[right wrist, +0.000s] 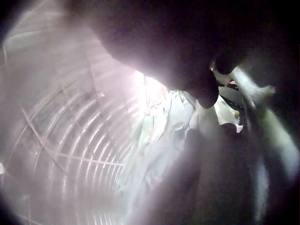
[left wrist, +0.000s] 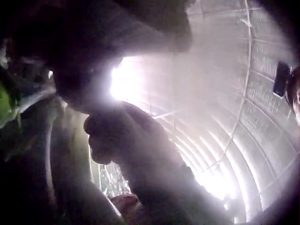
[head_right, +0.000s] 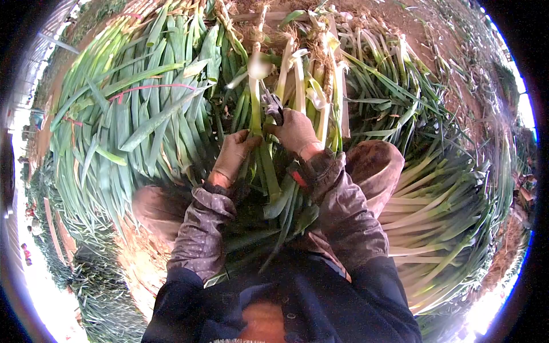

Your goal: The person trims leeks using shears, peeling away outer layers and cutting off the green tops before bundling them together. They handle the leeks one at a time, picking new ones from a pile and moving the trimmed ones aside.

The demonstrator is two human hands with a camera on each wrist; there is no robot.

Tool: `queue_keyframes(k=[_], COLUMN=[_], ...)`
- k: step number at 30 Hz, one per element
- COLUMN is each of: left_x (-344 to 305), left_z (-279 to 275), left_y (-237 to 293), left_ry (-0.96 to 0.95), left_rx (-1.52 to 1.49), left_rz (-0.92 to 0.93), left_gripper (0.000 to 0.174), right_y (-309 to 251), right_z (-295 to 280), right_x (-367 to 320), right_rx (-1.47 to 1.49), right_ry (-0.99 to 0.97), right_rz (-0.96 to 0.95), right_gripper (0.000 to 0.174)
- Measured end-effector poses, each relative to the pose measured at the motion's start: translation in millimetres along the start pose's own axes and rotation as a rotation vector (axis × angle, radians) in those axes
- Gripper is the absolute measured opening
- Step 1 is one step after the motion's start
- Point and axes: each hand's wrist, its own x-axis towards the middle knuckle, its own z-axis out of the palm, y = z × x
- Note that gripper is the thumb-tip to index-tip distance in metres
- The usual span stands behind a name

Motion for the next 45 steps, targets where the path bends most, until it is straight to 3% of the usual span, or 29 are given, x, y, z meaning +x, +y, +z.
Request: queue_keyframes(k=[4, 10, 15, 16, 19, 22, 23, 25, 28, 31, 33, 35, 37, 38, 41, 43, 45], left_x=[-10, -7, -8, -10, -15, -9, -8, -5, -7, -4, -9, -19, -33, -32, 12, 54, 103], left_z=[1, -8, -11, -9, -4, -5, -3, 5, 11, 15, 26, 44, 64, 65, 12, -12, -28], left_y=[23, 13, 4, 7, 12, -6, -9, -11, -8, -11, -11, -12, -12, -7, 5, 41, 31], left_ry=[0.042, 0.001, -0.023, -0.016, 0.01, -0.004, 0.006, 0.024, 0.016, -0.002, -0.01, 0.001, 0.012, -0.034, -0.177, -0.013, 0.426], left_rx=[-0.193, -0.313, -0.421, -0.443, -0.383, -0.361, -0.303, -0.192, -0.165, 0.125, 0.454, 0.746, 1.005, 1.052, 0.908, 0.95, 1.38], left_rz=[-0.115, -0.206, -0.185, -0.178, -0.244, -0.171, -0.136, -0.059, -0.078, 0.114, 0.116, 0.165, 0.269, 0.259, 0.175, 0.053, 0.231], left_gripper=[0.031, 0.034, 0.037, 0.038, 0.038, 0.036, 0.036, 0.036, 0.038, 0.034, 0.031, 0.031, 0.036, 0.036, 0.036, 0.036, 0.04], right_y=[-7, -2, 3, 5, 23, 12, 5, 14, 21, 25, 27, 34, 9, 12, 5, 7, 6], right_z=[-5, -2, 1, 2, 5, -9, -14, -14, -22, -27, -32, -30, -45, -37, -38, -37, -32], right_x=[20, 75, 112, 115, 108, 84, 68, 50, 31, 13, -3, -12, -23, -25, -28, -23, -17], right_rx=[-0.041, -0.067, -0.094, -0.07, 0.108, -0.091, -0.135, -0.108, -0.128, -0.043, 0.042, -0.056, 0.013, -0.035, 0.087, 0.149, 0.099], right_ry=[-0.011, -0.01, -0.057, -0.018, 0.072, -0.049, -0.1, -0.04, -0.016, 0.003, 0.0, 0.05, -0.148, -0.122, -0.132, -0.164, -0.183], right_rz=[-0.018, -0.032, 0.014, 0.069, -0.024, 0.069, 0.116, 0.009, 0.039, 0.029, 0.007, -0.042, 0.051, -0.034, 0.022, 0.039, 0.021], right_gripper=[0.057, 0.064, 0.069, 0.07, 0.071, 0.071, 0.07, 0.067, 0.065, 0.063, 0.062, 0.06, 0.061, 0.06, 0.054, 0.053, 0.051])
